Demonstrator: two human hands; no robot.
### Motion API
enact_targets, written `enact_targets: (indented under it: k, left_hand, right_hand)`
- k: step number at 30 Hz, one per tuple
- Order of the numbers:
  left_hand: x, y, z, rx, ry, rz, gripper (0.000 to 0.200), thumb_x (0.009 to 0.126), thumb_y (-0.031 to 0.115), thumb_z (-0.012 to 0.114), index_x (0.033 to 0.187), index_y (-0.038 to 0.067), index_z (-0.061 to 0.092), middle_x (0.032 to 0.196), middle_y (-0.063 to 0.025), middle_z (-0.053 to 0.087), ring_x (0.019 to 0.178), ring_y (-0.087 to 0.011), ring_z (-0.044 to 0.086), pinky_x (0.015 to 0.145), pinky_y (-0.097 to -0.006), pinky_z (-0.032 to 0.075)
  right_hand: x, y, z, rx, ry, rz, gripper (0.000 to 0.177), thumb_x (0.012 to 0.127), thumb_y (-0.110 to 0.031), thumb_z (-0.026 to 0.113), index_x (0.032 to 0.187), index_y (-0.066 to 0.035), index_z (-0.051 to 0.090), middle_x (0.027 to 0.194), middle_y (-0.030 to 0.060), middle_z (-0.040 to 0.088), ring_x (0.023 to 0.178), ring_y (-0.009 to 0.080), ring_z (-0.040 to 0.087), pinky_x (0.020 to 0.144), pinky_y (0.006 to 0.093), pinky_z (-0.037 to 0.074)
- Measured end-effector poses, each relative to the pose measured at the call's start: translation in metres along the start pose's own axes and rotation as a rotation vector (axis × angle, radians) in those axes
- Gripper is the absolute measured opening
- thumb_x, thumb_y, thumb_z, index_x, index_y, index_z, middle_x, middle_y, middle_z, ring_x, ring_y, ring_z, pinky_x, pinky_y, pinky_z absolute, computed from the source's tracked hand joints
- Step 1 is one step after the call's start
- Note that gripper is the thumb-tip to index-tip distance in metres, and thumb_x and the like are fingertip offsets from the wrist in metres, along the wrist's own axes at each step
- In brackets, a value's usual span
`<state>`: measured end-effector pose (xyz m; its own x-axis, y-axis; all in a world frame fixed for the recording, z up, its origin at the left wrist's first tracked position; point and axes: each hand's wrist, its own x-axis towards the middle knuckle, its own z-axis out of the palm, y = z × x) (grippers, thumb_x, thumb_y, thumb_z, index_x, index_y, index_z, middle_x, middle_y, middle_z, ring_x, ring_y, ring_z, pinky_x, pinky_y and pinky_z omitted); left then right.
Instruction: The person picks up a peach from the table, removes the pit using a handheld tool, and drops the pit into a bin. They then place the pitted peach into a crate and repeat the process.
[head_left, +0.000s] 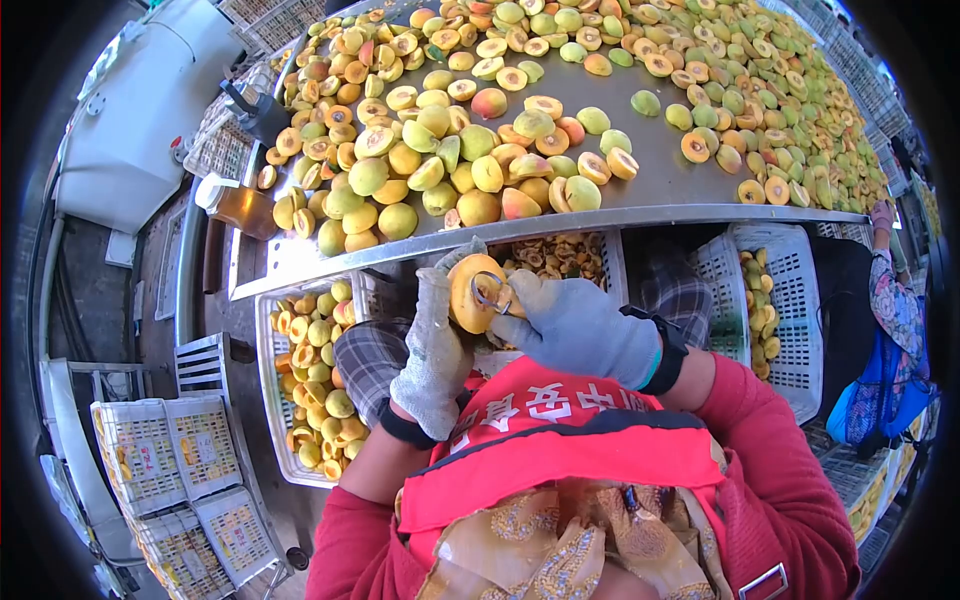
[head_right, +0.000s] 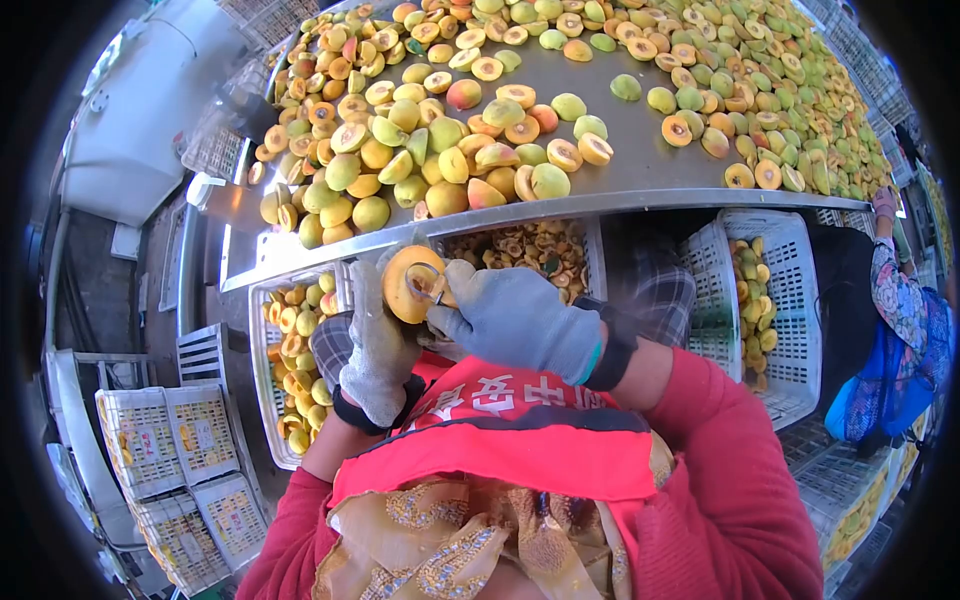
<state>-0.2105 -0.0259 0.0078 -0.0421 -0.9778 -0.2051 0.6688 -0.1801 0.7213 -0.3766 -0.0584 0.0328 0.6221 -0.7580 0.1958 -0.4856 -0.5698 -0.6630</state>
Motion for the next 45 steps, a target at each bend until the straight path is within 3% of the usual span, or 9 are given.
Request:
enact_targets:
  k: [11, 13, 15, 20, 29, 32, 35, 38, 45]
  left_hand:
    - [-0.004, 0.018, 0.009, 0.864, -0.063, 0.179, 0.029, 0.095, 0.022, 0.046, 0.114, 0.0, 0.054, 0.11, -0.008, 0.053, 0.1, -0.0135, 0.052, 0.086, -0.0272, 0.043]
    - [-0.001, 0.025, 0.024, 0.851, 0.042, -0.108, 0.029, 0.095, 0.02, 0.046, 0.113, -0.001, 0.054, 0.109, -0.0082, 0.054, 0.1, -0.0124, 0.051, 0.087, -0.0277, 0.042]
    - [0.007, 0.013, -0.007, 1.063, -0.096, 0.139, 0.029, 0.095, 0.02, 0.047, 0.112, -0.001, 0.054, 0.106, -0.0069, 0.056, 0.097, -0.0114, 0.052, 0.087, -0.0265, 0.042]
    - [0.01, 0.012, -0.011, 0.577, 0.01, 0.064, 0.032, 0.09, 0.018, 0.055, 0.116, -0.001, 0.051, 0.104, -0.0069, 0.057, 0.091, -0.0117, 0.054, 0.084, -0.0257, 0.045]
    - [0.018, 0.005, 0.021, 0.644, 0.147, 0.155, 0.034, 0.086, 0.019, 0.061, 0.113, -0.001, 0.055, 0.104, -0.0078, 0.06, 0.094, -0.0139, 0.056, 0.085, -0.0263, 0.045]
    - [0.021, 0.002, 0.017, 0.727, 0.098, 0.242, 0.038, 0.084, 0.022, 0.063, 0.113, -0.001, 0.056, 0.103, -0.0085, 0.062, 0.091, -0.014, 0.058, 0.083, -0.0269, 0.047]
    - [0.025, 0.015, 0.013, 0.75, -0.187, 0.267, 0.039, 0.082, 0.023, 0.065, 0.112, -0.001, 0.057, 0.106, -0.01, 0.061, 0.09, -0.0156, 0.06, 0.082, -0.0285, 0.048]
    - [0.026, 0.025, 0.007, 0.599, -0.31, -0.101, 0.029, 0.084, 0.013, 0.062, 0.11, 0.0, 0.06, 0.105, -0.0065, 0.061, 0.09, -0.0099, 0.056, 0.081, -0.0253, 0.047]
    - [0.019, 0.024, 0.002, 0.375, -0.357, -0.117, 0.031, 0.081, 0.009, 0.062, 0.11, -0.001, 0.059, 0.11, -0.0088, 0.061, 0.094, -0.0141, 0.059, 0.083, -0.0268, 0.047]
  right_hand:
    - [-0.007, -0.006, 0.004, 0.04, -0.216, 0.143, 0.035, 0.084, -0.03, 0.055, 0.092, 0.004, 0.049, 0.07, 0.0236, 0.061, 0.065, 0.0392, 0.062, 0.058, 0.0464, 0.049]
    - [-0.008, -0.003, 0.002, -0.042, -0.337, 0.176, 0.035, 0.084, -0.029, 0.055, 0.091, 0.004, 0.048, 0.071, 0.0243, 0.06, 0.066, 0.0395, 0.061, 0.059, 0.0461, 0.049]
    - [-0.008, -0.001, 0.003, -0.069, -0.357, 0.191, 0.034, 0.083, -0.028, 0.056, 0.092, 0.004, 0.047, 0.071, 0.0243, 0.06, 0.067, 0.0399, 0.061, 0.059, 0.0461, 0.049]
    - [-0.006, 0.005, 0.01, 0.029, -0.204, 0.177, 0.035, 0.082, -0.027, 0.059, 0.097, 0.002, 0.045, 0.071, 0.024, 0.06, 0.067, 0.0409, 0.06, 0.059, 0.0469, 0.049]
    - [0.002, 0.004, 0.025, 0.375, -0.125, 0.197, 0.03, 0.083, -0.027, 0.055, 0.094, 0.0, 0.05, 0.072, 0.0203, 0.061, 0.065, 0.0352, 0.062, 0.058, 0.0425, 0.049]
    - [0.013, -0.013, -0.016, 0.905, -0.559, 0.615, 0.027, 0.082, -0.028, 0.055, 0.091, -0.002, 0.052, 0.068, 0.0109, 0.059, 0.056, 0.0222, 0.061, 0.051, 0.034, 0.048]
    - [0.012, -0.01, -0.024, 0.9, -0.591, 0.558, 0.026, 0.082, -0.026, 0.058, 0.089, -0.003, 0.051, 0.061, 0.0033, 0.053, 0.046, 0.0103, 0.05, 0.042, 0.025, 0.042]
    - [0.01, -0.014, -0.024, 0.67, -0.608, 0.569, 0.022, 0.082, -0.025, 0.056, 0.081, -0.004, 0.051, 0.057, 0.0026, 0.05, 0.042, 0.0114, 0.048, 0.039, 0.0253, 0.04]
    - [0.003, 0.003, -0.015, 1.216, -0.724, 0.693, 0.021, 0.081, -0.025, 0.056, 0.077, -0.004, 0.055, 0.061, 0.0018, 0.052, 0.046, 0.0097, 0.049, 0.042, 0.0241, 0.04]
